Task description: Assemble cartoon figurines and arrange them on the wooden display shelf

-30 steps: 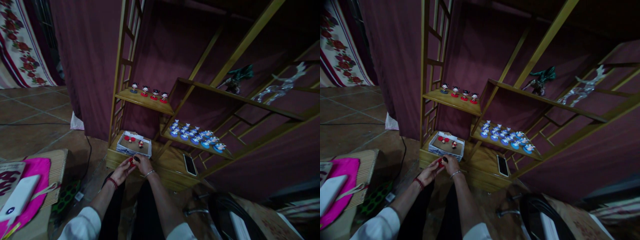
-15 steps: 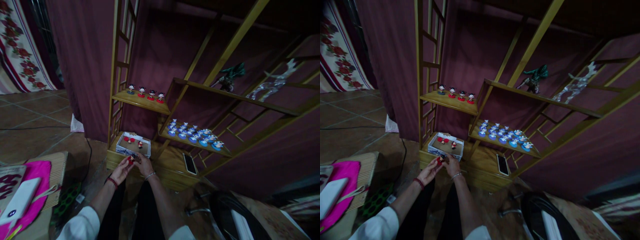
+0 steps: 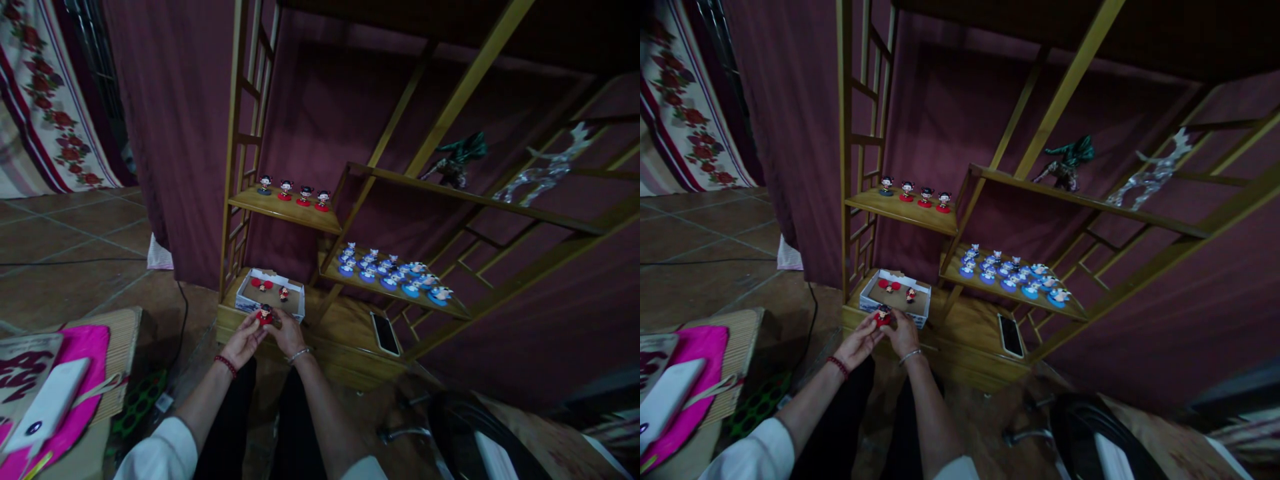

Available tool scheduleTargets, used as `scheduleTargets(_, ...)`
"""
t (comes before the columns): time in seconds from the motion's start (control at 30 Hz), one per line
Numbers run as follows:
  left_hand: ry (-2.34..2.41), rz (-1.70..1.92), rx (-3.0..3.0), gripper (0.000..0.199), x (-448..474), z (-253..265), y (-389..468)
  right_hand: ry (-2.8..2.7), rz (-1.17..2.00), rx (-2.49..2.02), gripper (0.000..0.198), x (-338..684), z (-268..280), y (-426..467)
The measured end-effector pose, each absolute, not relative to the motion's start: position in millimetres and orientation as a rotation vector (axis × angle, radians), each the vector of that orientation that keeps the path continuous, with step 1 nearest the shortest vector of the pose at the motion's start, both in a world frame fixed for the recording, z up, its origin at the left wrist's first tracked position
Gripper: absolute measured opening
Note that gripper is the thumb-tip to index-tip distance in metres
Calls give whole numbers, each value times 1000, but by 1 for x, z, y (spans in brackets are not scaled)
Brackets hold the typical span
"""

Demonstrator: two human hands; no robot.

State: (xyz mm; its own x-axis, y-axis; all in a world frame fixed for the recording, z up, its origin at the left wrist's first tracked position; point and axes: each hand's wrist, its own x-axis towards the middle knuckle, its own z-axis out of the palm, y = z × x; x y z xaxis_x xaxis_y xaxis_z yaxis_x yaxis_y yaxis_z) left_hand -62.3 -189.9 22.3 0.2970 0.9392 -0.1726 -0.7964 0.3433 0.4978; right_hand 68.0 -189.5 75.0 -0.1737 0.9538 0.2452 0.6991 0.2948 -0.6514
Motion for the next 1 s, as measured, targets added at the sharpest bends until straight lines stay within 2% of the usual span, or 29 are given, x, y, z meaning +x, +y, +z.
scheduleTargets(0.53, 498, 1271, 424, 34, -68, 62, -187, -1906, 534, -1384, 20, 62, 95, -184)
scheduleTargets(1.0, 561, 1309, 544, 33, -77, 91, -182, -1863, 578, -1292, 15, 54, 116, -175)
